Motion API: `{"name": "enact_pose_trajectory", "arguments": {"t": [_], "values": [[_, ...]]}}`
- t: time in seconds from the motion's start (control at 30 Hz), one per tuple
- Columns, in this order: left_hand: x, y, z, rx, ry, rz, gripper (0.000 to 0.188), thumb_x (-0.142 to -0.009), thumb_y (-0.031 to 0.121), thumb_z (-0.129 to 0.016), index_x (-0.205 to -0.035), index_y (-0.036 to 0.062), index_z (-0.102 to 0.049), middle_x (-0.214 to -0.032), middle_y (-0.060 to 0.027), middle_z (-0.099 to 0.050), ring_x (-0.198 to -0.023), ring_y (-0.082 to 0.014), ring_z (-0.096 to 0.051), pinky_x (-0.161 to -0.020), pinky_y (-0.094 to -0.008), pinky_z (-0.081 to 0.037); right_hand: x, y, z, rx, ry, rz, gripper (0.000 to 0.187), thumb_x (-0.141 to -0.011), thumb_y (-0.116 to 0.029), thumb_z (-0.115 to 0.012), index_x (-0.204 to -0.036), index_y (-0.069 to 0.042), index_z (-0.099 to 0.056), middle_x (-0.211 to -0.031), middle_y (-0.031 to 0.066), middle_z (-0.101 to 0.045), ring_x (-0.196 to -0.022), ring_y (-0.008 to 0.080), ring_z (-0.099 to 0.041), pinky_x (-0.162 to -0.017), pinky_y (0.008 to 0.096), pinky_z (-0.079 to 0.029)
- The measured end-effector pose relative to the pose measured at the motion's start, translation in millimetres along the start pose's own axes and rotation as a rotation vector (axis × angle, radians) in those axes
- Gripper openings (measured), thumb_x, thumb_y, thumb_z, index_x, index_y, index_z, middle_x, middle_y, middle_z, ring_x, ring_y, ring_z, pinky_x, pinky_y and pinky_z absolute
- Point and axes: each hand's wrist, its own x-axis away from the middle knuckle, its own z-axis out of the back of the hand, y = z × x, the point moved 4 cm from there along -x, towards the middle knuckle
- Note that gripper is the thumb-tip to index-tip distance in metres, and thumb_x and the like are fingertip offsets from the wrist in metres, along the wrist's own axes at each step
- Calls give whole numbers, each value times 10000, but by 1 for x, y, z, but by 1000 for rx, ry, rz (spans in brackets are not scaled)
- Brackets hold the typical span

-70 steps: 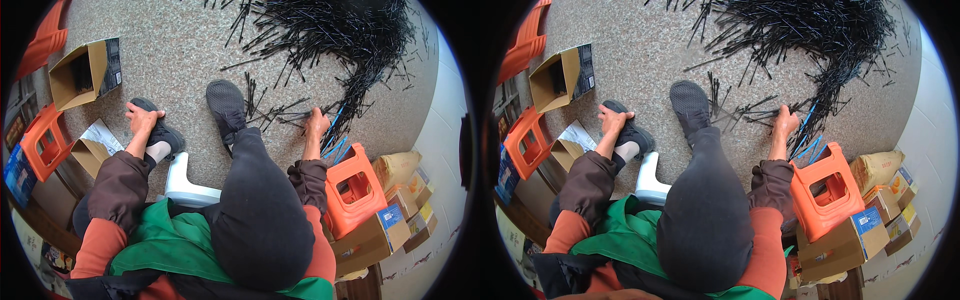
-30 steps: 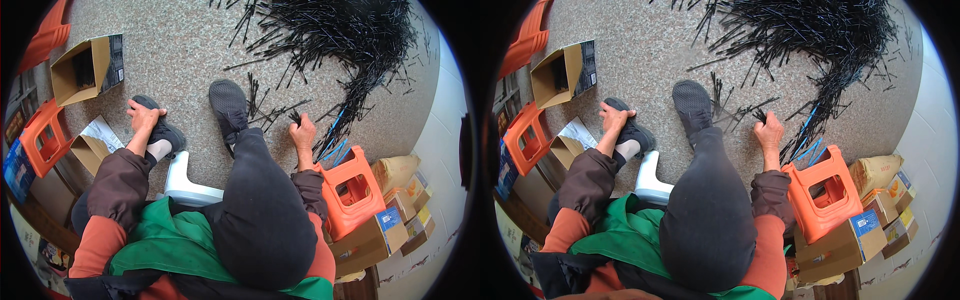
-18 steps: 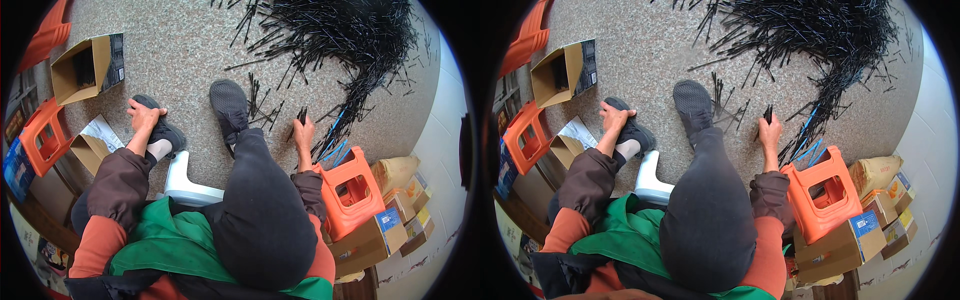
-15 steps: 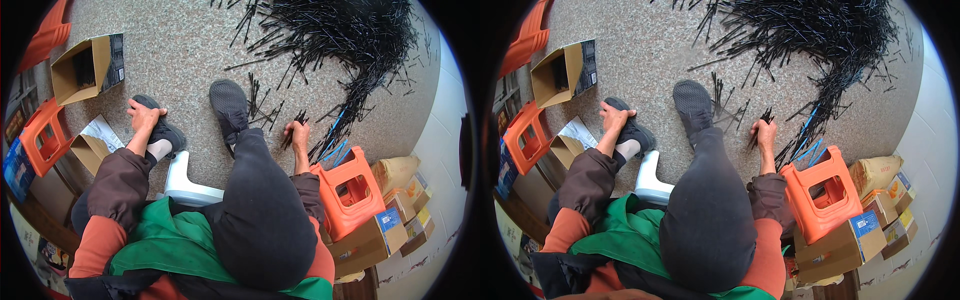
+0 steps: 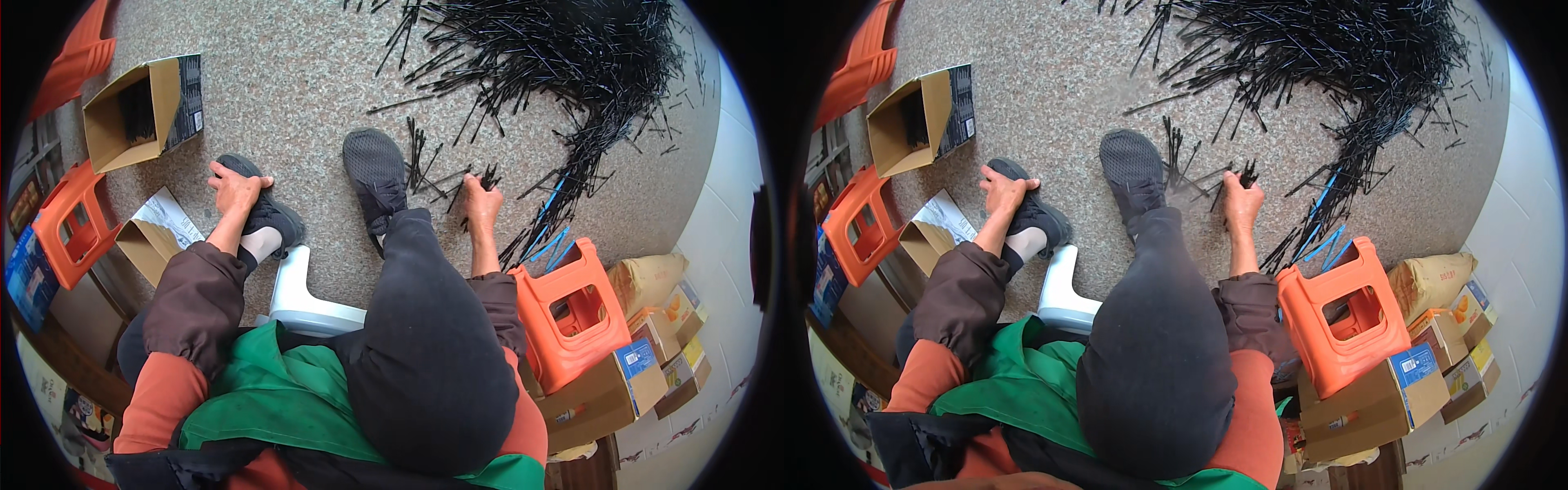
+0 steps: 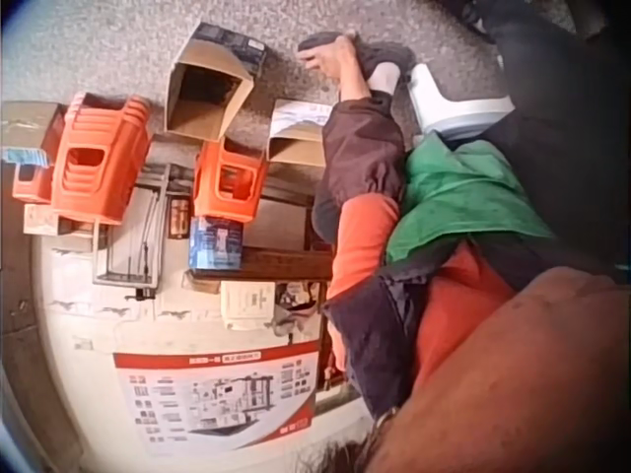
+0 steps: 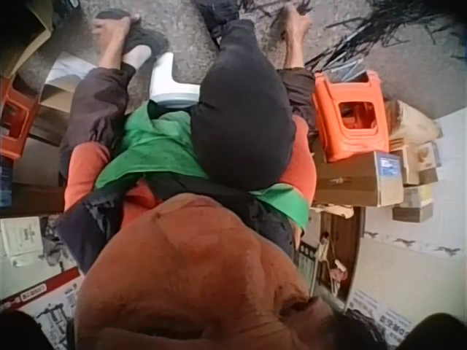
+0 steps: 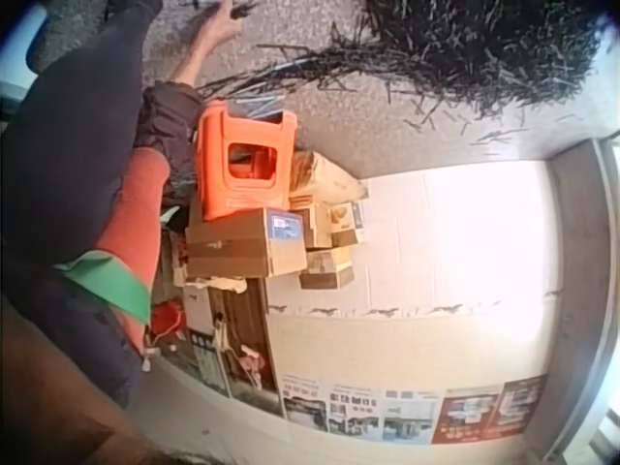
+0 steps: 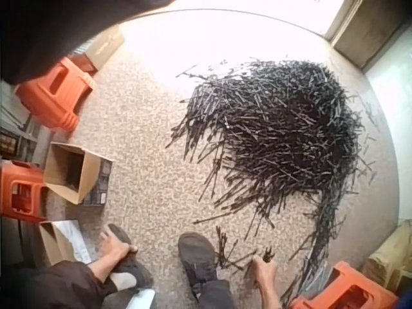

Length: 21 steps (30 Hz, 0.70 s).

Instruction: The recorder is gathering loose cable ties from the floor, bundling them together, and placing the bundles into cardboard boxes.

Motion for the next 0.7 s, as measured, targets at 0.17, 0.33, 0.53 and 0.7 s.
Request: {"name": "enact_pose_trajectory", "arguments": {"t": [0.17,0.33,0.53,0.7], "values": [[5,9,-2,-5,-8,-14,1167,-521,361,-820,-1329,40,-42,-1238,-227,-326,-1059,-389,-491,-889,-416,-430,-14,-12,26,553,141,320,297,-704,-260,-654,-618,7,-559,-559,60,-566,-487,197,-528,-487,352,-408],[5,7,-1,10,-16,-13,1171,-523,361,-819,-1342,48,-42,-1267,-229,-313,-1091,-388,-472,-903,-432,-414,-2,-21,-1,716,67,460,286,-690,-252,-622,-709,28,-570,-623,217,-568,-571,326,-553,-591,419,-424],[3,5,-1,-3,-13,-5,1174,-529,364,-817,-1339,39,-31,-1247,-220,-324,-1078,-383,-478,-892,-422,-426,13,-36,-7,734,45,469,252,-672,-207,-638,-817,-15,-561,-677,196,-589,-655,373,-578,-596,426,-441],[4,8,-4,-5,-18,-15,1185,-532,362,-815,-1350,43,-19,-1258,-217,-319,-1082,-377,-476,-896,-432,-421,24,-32,-32,1095,-236,871,326,-631,-105,-664,-913,-97,-501,-738,142,-596,-696,351,-587,-581,440,-455]]}}
